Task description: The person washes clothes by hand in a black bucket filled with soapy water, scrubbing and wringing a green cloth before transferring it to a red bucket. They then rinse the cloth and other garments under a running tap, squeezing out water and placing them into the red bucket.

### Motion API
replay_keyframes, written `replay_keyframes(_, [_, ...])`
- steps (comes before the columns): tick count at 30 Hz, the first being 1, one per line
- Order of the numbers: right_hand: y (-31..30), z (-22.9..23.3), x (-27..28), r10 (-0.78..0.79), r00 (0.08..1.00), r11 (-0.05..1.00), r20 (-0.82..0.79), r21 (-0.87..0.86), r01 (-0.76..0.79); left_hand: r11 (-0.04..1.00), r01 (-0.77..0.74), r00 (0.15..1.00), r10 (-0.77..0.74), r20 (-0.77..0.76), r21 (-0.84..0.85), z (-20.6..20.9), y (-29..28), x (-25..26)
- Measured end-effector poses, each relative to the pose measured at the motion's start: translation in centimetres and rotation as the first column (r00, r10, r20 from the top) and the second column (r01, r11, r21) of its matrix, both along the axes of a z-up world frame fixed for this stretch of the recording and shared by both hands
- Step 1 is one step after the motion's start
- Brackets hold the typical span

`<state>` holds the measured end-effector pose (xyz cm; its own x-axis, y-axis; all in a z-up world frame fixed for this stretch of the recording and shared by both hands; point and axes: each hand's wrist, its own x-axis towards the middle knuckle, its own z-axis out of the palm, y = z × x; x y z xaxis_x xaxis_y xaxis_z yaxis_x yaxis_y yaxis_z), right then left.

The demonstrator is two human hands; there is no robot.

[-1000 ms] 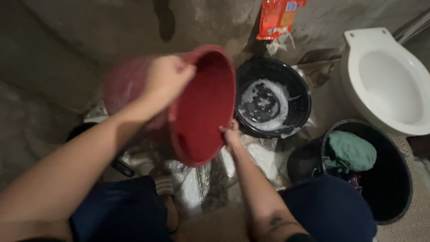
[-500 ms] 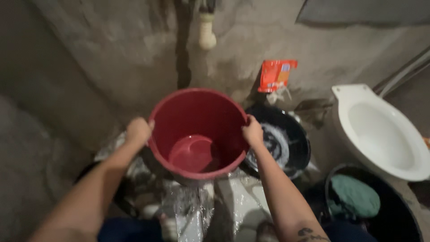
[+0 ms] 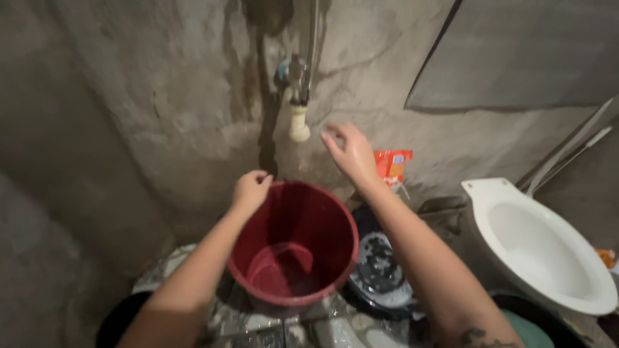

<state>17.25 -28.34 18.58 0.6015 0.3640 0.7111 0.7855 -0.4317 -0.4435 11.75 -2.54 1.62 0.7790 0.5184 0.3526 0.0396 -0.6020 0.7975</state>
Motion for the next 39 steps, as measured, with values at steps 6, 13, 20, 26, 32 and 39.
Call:
replay_keyframes(6, [5.7, 10.9, 1.6, -0.094, 0.994, 0.992, -0.051, 0.074, 0.098, 0.998, -0.022, 0.987, 0.03, 0.156, -0.054, 6.4, -3.9, 7.5])
replay_keyframes(13, [7.8, 13.3, 4.2, -0.133, 0.987, 0.988, -0.088, -0.092, 0.125, 0.944, 0.041, 0.998, -0.02, 0.066, -0.326, 8.3, -6.0, 8.3])
replay_keyframes(20, [7.1, 14.4, 7.7, -0.048, 0.966, 0.982, -0.253, -0.191, -0.001, 0.533, 0.144, 0.986, -0.146, 0.076, -0.834, 2.3, -3.8, 13.4])
replay_keyframes(26, [5.7, 15.6, 12.3, 0.007, 0.964, 0.968, -0.264, -0.24, -0.073, 0.065, 0.296, 0.946, -0.162, 0.283, -0.953, -4.5, -0.6, 17.4])
replay_keyframes(32, [5.7, 13.2, 13.5, -0.225, 0.97, 0.967, -0.09, -0.141, 0.211, -0.025, 0.355, 0.918, -0.179, 0.354, -0.934, -6.1, -0.4, 18.0])
replay_keyframes(39, [4.2, -7.2, 14.8, 0.26, 0.822, 0.884, -0.506, 0.468, 0.009, 0.178, 0.235, 0.934, -0.315, 0.171, -0.956, -6.8, -0.9, 13.5])
